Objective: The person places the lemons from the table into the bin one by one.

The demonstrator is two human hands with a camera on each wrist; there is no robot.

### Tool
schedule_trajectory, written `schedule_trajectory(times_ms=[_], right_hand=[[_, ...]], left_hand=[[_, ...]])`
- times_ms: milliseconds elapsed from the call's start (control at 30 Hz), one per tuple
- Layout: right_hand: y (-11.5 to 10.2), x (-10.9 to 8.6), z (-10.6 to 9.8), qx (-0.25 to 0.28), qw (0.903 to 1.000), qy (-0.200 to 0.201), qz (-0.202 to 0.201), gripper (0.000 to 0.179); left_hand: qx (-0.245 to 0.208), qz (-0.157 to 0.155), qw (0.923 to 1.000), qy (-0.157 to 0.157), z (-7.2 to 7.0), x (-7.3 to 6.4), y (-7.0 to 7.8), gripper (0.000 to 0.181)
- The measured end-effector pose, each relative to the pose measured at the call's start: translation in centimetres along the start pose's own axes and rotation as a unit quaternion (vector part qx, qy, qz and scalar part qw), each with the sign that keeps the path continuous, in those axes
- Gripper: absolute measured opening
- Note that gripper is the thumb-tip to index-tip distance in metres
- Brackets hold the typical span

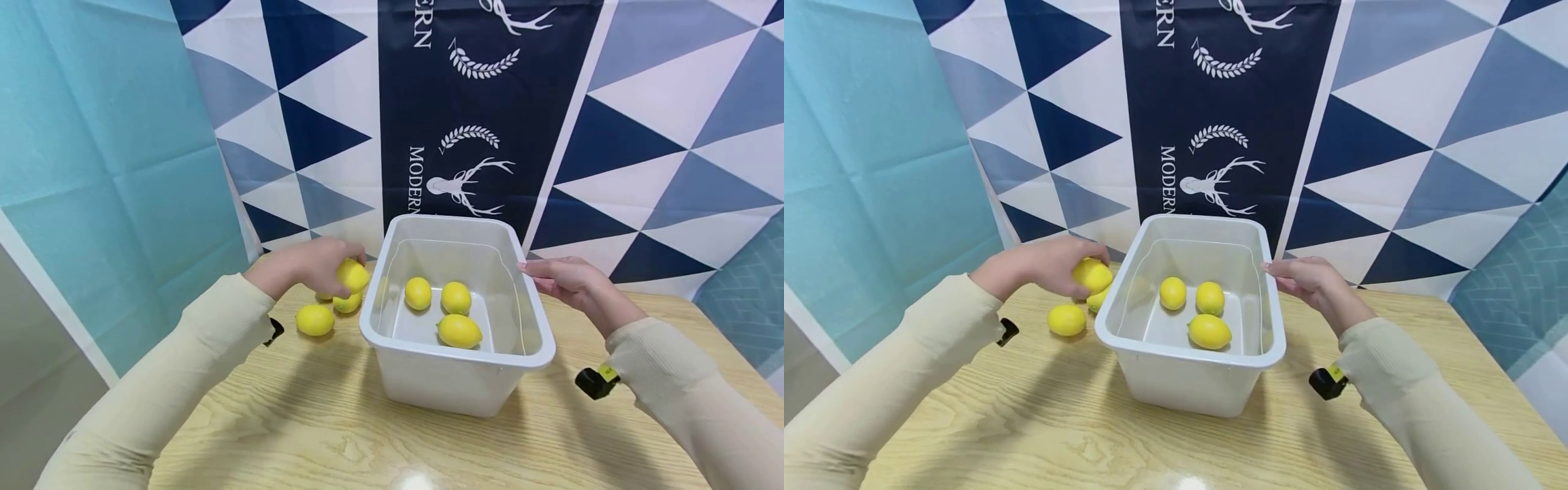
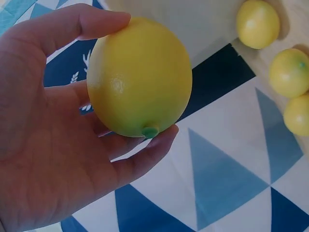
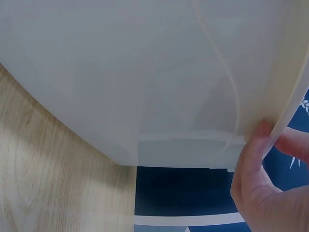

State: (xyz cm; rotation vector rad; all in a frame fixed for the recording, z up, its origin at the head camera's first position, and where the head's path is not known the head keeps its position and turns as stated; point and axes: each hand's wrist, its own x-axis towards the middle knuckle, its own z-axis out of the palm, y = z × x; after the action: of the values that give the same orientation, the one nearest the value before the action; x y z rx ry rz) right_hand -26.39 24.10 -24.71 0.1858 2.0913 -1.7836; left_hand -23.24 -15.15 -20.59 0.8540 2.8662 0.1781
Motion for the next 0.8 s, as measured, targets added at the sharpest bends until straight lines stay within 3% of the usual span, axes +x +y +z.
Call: schedule_trajectory(times_ms=[167, 400, 800], right_hand=[[0.0, -0.1, 0.1, 0.003, 1.0, 0.001, 0.003, 0.011], [0.1, 0.0, 0.0, 0.003, 1.0, -0.003, -0.001, 0.01], [0.2, 0.0, 0.0, 0.005, 1.0, 0.001, -0.002, 0.012]], left_hand=[[0.013, -0.002, 0.9999, -0.004, -0.9, 0.5, 0.7, 0.047], [0.035, -0.031, 0.9986, -0.026, -1.9, 0.9, 1.8, 0.048], [0.025, -0.038, 0.9981, -0.041, -3.5, 1.6, 2.9, 0.047]])
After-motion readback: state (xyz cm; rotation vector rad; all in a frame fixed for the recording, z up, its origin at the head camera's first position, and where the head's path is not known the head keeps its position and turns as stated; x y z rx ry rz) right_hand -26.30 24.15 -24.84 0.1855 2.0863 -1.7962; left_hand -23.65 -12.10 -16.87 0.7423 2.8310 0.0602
